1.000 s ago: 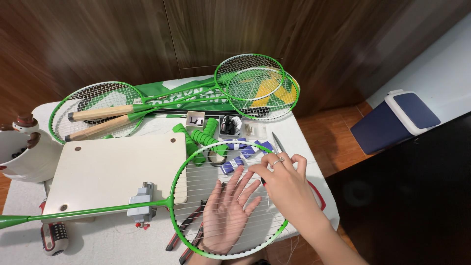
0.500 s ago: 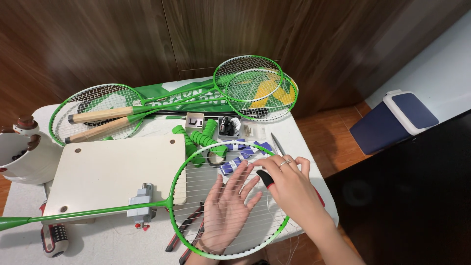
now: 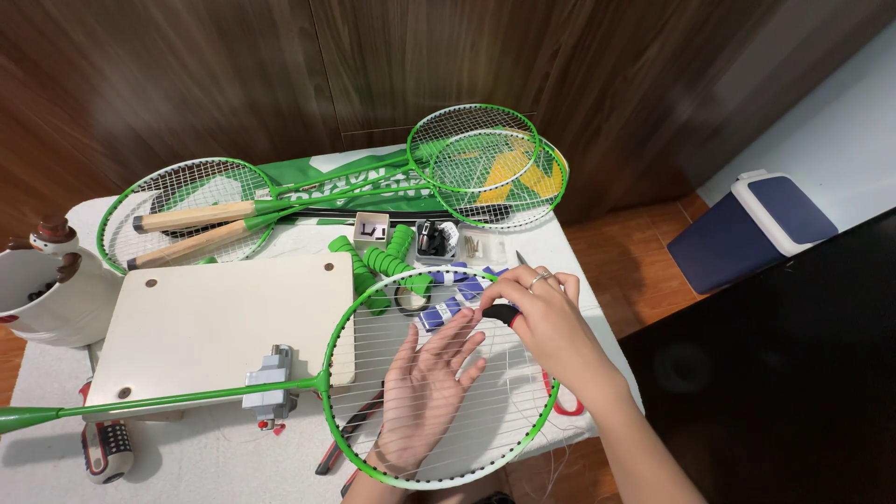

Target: Thread and tighten the strings onto a badminton racket frame using tools.

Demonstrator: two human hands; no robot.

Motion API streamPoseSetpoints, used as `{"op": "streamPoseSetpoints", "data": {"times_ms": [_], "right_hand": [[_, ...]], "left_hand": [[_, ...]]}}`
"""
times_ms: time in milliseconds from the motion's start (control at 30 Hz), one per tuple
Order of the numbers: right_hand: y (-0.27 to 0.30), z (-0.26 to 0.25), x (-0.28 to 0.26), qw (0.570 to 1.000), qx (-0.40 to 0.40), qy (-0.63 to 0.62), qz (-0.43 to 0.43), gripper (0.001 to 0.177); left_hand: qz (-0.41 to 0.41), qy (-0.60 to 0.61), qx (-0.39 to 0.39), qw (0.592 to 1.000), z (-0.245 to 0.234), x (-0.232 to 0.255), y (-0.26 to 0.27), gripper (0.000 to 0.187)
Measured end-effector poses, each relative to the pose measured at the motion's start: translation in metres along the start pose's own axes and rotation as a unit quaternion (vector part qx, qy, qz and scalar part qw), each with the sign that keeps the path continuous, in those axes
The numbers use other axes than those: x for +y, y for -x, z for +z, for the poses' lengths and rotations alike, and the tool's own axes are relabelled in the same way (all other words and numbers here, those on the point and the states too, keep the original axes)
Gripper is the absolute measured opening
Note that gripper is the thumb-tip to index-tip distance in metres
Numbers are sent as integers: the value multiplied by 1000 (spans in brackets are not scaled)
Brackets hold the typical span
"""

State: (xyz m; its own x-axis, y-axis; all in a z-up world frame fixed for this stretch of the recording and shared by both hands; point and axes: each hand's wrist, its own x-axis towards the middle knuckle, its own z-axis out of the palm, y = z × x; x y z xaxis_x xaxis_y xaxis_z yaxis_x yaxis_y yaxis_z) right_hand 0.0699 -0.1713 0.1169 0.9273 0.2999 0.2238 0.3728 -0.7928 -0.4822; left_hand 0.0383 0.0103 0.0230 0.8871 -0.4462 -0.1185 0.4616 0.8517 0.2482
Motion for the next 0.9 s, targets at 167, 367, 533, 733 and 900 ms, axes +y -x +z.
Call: {"op": "streamPoseSetpoints", "data": {"times_ms": [167,367,533,733,900], "right_hand": [[3,1,0,999,18,13,-24,45],[1,14,5,1000,9,-25,6,36],[-4,9,3,996,-15,-81,39,34],[4,25,21,964,136,-198,110,19],[4,22,22,973,147,-158,86,25]], "left_hand": [[-3,-9,22,1000,3,-2,-3,65],[-3,-10,3,1000,-7,-8,-10,62],[12,-21,13,1000,2,-13,-8,58],[39,41,81,995,-17,-23,-9,49],[-7,9,25,1000,-2,-19,-11,61]]}}
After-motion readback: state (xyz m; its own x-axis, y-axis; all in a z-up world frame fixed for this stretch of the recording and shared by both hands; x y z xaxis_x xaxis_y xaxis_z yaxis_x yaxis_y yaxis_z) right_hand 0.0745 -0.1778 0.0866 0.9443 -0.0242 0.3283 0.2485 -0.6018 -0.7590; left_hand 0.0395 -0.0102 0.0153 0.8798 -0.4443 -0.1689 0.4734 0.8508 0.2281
